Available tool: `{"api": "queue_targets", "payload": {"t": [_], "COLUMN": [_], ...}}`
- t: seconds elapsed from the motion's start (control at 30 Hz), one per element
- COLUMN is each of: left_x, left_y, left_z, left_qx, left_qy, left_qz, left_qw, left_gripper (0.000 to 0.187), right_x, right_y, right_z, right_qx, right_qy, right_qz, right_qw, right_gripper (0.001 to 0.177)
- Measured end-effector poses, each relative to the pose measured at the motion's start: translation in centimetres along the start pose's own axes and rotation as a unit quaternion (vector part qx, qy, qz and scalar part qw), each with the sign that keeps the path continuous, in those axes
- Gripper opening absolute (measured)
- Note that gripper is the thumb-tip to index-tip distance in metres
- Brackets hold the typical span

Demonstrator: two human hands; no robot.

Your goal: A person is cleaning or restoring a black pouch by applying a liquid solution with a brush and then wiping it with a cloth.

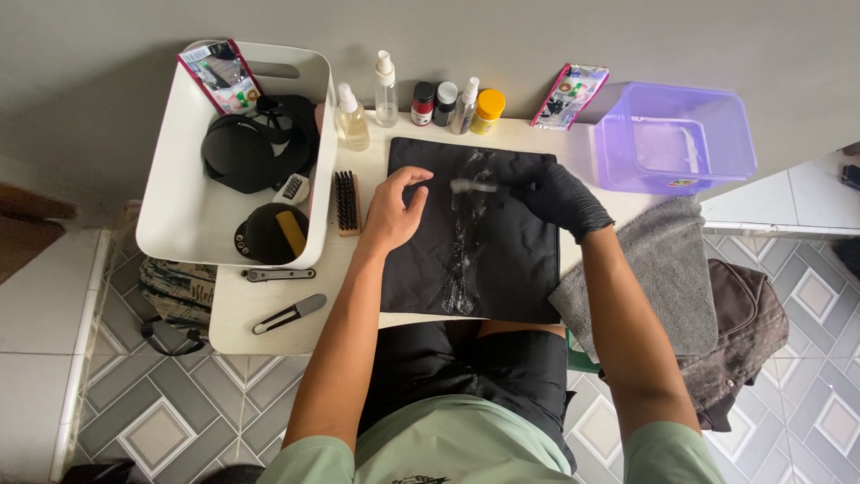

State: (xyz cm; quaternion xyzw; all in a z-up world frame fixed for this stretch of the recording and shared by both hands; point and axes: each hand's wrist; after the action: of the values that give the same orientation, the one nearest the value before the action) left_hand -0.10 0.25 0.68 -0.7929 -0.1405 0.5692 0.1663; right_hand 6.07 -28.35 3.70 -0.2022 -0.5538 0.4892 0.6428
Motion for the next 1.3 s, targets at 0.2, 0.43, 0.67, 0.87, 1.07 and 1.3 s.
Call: {"api": "queue_targets", "payload": {"t": [0.2, 0.43, 0.67, 0.87, 1.07, 1.3], "left_x": [-0.2, -0.1, 0.6, -0.1, 0.0, 0.1], "left_y": [-0.1, 0.1, 0.4, 0.2, 0.2, 0.2], "left_z": [0.0, 0.0, 0.0, 0.1, 0.3, 0.1], "left_qx": [-0.009, -0.005, -0.015, -0.008, -0.013, -0.010], "left_qy": [0.000, 0.006, 0.010, 0.009, 0.006, 0.005], "left_qz": [0.000, -0.001, 0.003, -0.009, 0.002, 0.005], "left_qw": [1.000, 1.000, 1.000, 1.000, 1.000, 1.000], "left_gripper": [0.020, 0.020, 0.021, 0.020, 0.020, 0.020], "right_x": [6.2, -1.0, -0.8, 4.3, 3.9, 2.3], "right_y": [-1.9, 0.6, -0.9, 1.9, 5.7, 2.3], "right_z": [2.0, -0.5, 4.6, 5.3, 3.0, 5.1], "right_qx": [-0.059, -0.149, -0.173, -0.167, -0.170, -0.192], "right_qy": [-0.026, 0.060, 0.170, 0.158, 0.087, 0.236], "right_qz": [-0.025, 0.050, -0.001, -0.045, -0.048, -0.048], "right_qw": [0.998, 0.986, 0.970, 0.972, 0.980, 0.951], "right_gripper": [0.025, 0.024, 0.030, 0.038, 0.037, 0.042]}}
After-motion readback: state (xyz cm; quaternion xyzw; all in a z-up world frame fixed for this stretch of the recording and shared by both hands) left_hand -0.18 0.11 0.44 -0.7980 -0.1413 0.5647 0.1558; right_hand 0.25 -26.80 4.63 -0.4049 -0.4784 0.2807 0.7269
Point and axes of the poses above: each hand's wrist, its own z-axis away from the middle knuckle, its own y-axis out of the palm, x = y × z, and after that the axes turned 1 degree about z, right-handed
